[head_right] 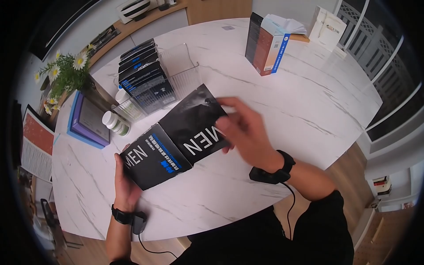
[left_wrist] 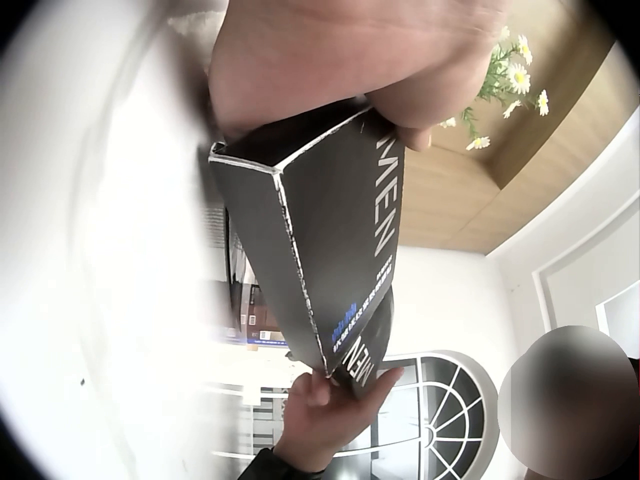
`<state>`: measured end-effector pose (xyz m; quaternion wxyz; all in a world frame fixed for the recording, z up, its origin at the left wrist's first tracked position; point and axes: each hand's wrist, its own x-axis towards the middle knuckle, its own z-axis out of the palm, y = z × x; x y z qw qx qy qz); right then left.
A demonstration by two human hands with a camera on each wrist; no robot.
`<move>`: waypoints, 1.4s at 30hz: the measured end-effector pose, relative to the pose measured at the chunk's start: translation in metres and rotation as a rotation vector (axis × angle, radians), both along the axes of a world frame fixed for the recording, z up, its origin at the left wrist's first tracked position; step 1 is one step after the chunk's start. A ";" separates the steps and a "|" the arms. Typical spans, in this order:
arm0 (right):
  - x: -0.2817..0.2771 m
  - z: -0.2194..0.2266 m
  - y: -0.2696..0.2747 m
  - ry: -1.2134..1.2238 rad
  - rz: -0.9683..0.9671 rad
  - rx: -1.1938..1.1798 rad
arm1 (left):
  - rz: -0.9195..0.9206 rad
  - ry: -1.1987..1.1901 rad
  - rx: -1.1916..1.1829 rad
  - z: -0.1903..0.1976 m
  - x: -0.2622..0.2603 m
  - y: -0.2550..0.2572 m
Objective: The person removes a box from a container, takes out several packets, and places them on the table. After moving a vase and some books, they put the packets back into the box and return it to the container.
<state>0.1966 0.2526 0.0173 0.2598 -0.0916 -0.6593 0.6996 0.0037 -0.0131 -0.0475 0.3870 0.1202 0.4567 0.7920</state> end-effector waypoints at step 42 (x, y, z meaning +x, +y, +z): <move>-0.008 -0.019 0.021 -0.553 0.204 1.065 | 0.102 -0.095 -0.011 0.003 -0.002 0.002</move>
